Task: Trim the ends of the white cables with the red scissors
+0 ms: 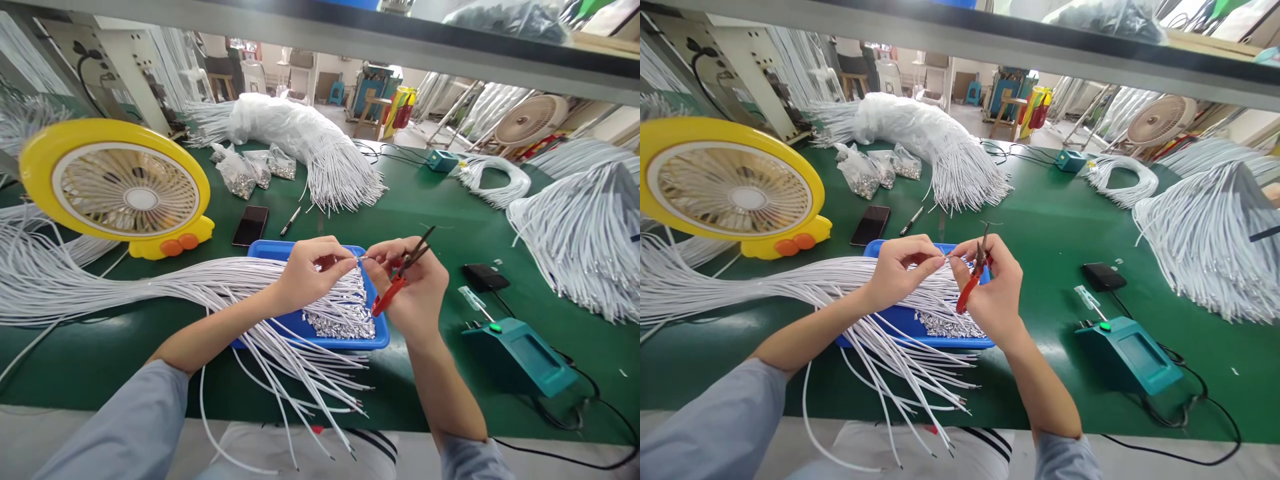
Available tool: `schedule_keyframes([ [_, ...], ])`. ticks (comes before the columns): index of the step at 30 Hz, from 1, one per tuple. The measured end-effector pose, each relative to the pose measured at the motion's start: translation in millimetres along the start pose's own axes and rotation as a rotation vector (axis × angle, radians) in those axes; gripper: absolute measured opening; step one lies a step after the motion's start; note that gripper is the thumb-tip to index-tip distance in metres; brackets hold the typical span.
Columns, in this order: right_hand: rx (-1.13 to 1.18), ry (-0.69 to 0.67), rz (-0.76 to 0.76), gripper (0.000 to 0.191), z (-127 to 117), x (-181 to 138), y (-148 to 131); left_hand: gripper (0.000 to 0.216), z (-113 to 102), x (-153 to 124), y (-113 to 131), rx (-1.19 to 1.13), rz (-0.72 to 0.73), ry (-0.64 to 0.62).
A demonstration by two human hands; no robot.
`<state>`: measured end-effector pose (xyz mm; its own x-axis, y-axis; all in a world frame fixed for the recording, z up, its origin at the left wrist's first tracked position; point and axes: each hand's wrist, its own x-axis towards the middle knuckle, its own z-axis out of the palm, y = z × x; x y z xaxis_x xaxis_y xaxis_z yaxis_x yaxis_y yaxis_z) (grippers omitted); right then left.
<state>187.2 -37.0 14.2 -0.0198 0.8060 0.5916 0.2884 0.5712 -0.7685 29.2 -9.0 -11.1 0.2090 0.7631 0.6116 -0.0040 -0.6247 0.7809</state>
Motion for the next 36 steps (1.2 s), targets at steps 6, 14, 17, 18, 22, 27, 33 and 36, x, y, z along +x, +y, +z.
schedule_keyframes([
  [6, 0.107, -0.021, 0.123, 0.022, 0, 0, -6, 0.010, -5, 3, -5, 0.203, 0.225, 0.196],
  [14, -0.161, -0.083, 0.428, 0.020, -27, -50, 81, 0.006, -15, -4, 22, -0.008, 0.200, 0.088],
  [17, -0.268, -0.057, 0.496, 0.022, -35, -80, 105, 0.006, -14, -8, 31, 0.003, 0.229, 0.040],
  [18, -0.296, -0.040, 0.512, 0.023, -37, -87, 110, 0.006, -14, -10, 34, 0.002, 0.244, 0.032],
  [22, -0.319, 0.042, 0.540, 0.028, -42, -94, 113, 0.006, -16, -14, 44, 0.010, 0.313, -0.042],
  [27, -0.221, 0.162, 0.523, 0.041, -50, -76, 100, 0.012, -1, -32, 46, 0.033, 0.313, -0.565],
  [33, -0.155, 0.260, 0.380, 0.056, -56, -43, 77, 0.020, 54, -84, 32, 0.105, 0.437, -1.201],
  [36, -0.105, 0.254, 0.278, 0.046, -51, -24, 61, 0.023, 53, -77, 25, 0.319, 0.454, -1.194],
])
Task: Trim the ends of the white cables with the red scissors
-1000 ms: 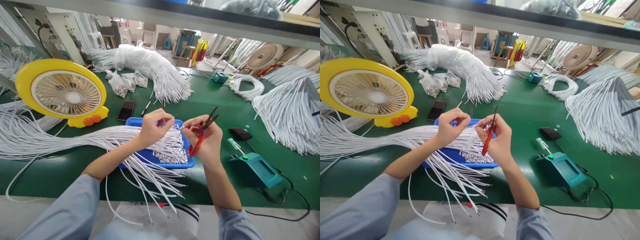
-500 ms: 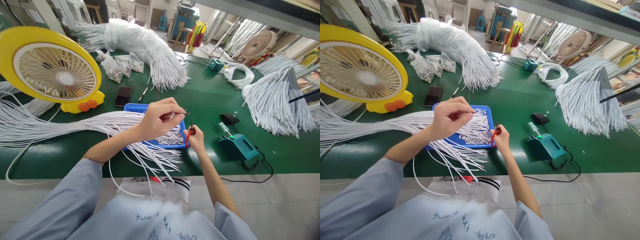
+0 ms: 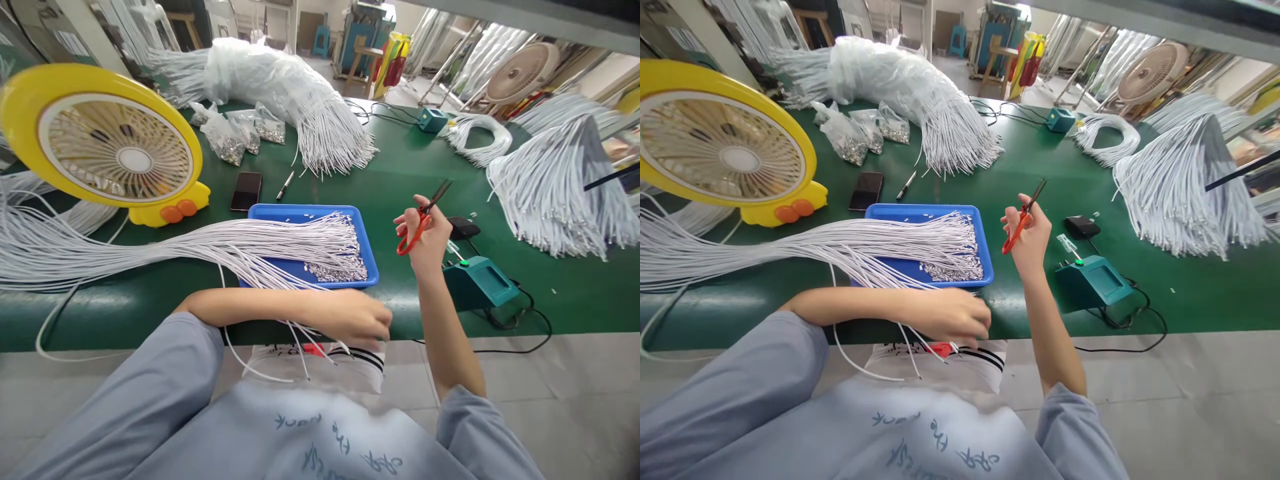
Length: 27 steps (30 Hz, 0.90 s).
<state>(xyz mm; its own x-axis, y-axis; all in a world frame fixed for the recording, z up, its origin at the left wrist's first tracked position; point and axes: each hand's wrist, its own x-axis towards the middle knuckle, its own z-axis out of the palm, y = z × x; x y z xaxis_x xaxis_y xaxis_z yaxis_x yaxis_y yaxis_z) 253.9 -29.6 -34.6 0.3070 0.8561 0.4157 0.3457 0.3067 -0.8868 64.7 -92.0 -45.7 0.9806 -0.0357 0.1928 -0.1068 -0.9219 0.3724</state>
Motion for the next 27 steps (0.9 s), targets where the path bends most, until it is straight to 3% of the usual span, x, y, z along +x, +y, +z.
schedule_keyframes([
  [4, 0.161, 0.029, -0.190, 0.033, 16, 8, -39, 0.021, -32, -19, -38, 0.225, -0.596, -0.162],
  [7, 0.213, 0.088, -0.341, 0.027, 27, 7, -68, 0.018, -36, -29, -69, 0.246, -0.743, -0.248],
  [11, 0.267, 0.140, -0.447, 0.028, 37, 2, -90, 0.023, -18, -27, -92, 0.233, -0.793, -0.297],
  [16, 0.261, 0.177, -0.442, 0.026, 34, -13, -98, 0.025, -12, -25, -96, 0.201, -0.765, -0.304],
  [22, 0.307, 0.386, -0.516, 0.023, 14, -32, -116, 0.022, -30, -38, -95, 0.103, -0.674, -0.288],
  [27, 0.255, 0.294, -0.421, 0.023, 7, -29, -123, 0.031, -52, -45, -98, -0.097, -0.583, -0.166],
])
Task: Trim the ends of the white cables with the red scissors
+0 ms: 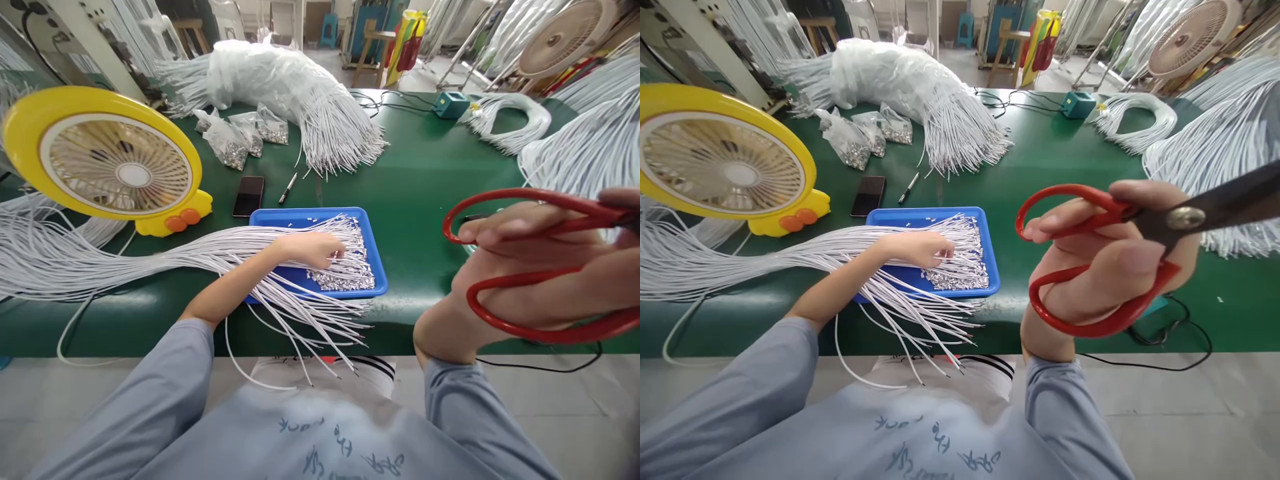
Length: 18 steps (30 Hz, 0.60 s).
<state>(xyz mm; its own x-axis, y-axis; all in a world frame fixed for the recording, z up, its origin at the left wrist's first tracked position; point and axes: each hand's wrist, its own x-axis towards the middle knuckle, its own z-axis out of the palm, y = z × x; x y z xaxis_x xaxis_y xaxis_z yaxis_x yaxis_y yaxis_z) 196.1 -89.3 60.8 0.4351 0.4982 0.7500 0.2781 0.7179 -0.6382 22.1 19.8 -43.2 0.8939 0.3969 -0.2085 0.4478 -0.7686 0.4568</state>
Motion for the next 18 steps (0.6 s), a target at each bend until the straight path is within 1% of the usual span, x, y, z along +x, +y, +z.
schedule_keyframes([
  [3, 0.005, -0.012, 0.065, 0.020, 1, 5, 7, 0.018, -9, -1, 1, -0.219, 0.097, 0.063],
  [5, 0.011, -0.015, 0.122, 0.017, 1, 8, 14, 0.018, -12, -3, 4, -0.386, 0.140, 0.108],
  [8, 0.034, -0.126, 0.155, 0.020, 2, 13, 27, 0.018, -14, -7, 12, -0.655, 0.163, 0.225],
  [9, 0.054, -0.171, 0.171, 0.022, 3, 14, 32, 0.017, -14, -9, 16, -0.730, 0.170, 0.293],
  [10, 0.081, -0.209, 0.188, 0.022, 5, 14, 37, 0.017, -14, -10, 20, -0.787, 0.173, 0.387],
  [13, 0.115, -0.283, 0.251, 0.018, 13, 12, 50, 0.019, -15, -14, 30, -0.860, 0.163, 0.751],
  [15, 0.075, -0.326, 0.263, 0.019, 19, 8, 55, 0.018, -18, -17, 34, -0.816, 0.165, 0.961],
  [16, 0.052, -0.351, 0.270, 0.020, 22, 6, 57, 0.017, -19, -18, 34, -0.768, 0.176, 1.038],
  [18, 0.036, -0.399, 0.292, 0.022, 25, 2, 58, 0.012, -23, -21, 33, -0.642, 0.184, 1.143],
])
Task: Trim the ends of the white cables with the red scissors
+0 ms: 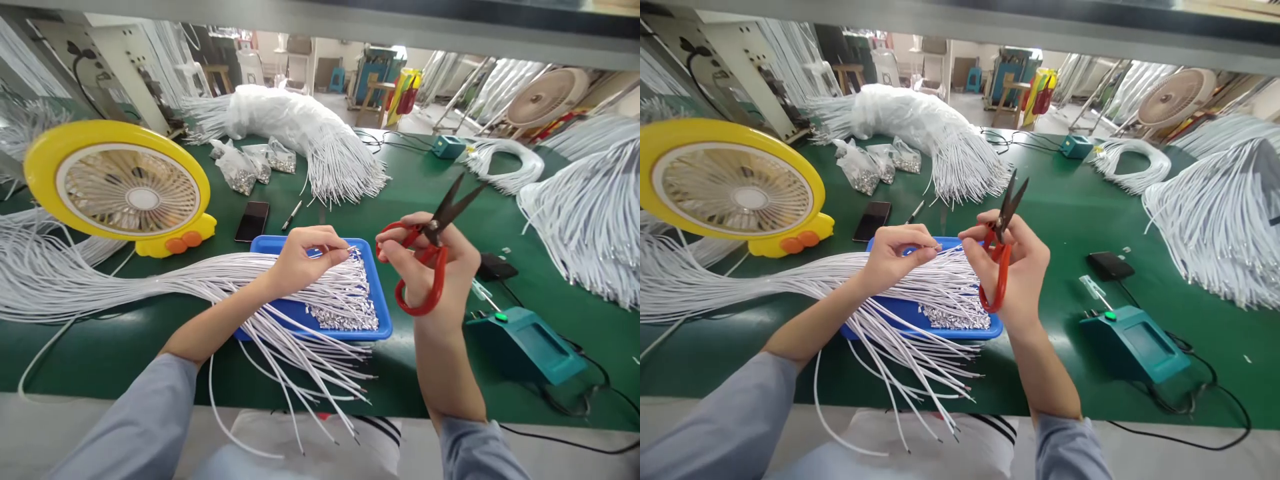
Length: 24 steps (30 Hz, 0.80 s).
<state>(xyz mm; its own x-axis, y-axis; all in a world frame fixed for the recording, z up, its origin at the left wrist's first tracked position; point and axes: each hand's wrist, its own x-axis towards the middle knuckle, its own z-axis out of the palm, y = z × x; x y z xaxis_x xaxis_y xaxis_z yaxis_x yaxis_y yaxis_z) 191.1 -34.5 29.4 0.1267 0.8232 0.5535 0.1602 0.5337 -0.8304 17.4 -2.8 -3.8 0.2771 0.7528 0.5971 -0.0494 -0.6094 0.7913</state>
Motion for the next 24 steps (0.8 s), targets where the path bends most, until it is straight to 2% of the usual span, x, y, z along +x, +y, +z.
schedule_keyframes([
  [4, -0.017, -0.070, 0.055, 0.025, 8, -4, 2, 0.007, -7, 4, 3, 0.184, 0.032, 0.039],
  [8, -0.014, -0.080, 0.087, 0.026, 14, -4, 7, 0.006, -8, 2, 11, 0.153, 0.030, 0.053],
  [13, 0.045, -0.080, 0.046, 0.025, 12, -8, 5, 0.006, -1, -8, 26, 0.100, 0.128, 0.051],
  [17, 0.095, -0.092, 0.003, 0.029, 9, -14, 0, 0.009, 1, -10, 25, 0.144, 0.196, 0.083],
  [20, 0.103, -0.117, -0.004, 0.033, 10, -15, -1, 0.013, 1, -8, 20, 0.168, 0.173, 0.088],
  [24, 0.059, -0.087, -0.012, 0.033, 13, -15, 0, 0.017, 3, -7, 19, 0.203, 0.142, 0.089],
])
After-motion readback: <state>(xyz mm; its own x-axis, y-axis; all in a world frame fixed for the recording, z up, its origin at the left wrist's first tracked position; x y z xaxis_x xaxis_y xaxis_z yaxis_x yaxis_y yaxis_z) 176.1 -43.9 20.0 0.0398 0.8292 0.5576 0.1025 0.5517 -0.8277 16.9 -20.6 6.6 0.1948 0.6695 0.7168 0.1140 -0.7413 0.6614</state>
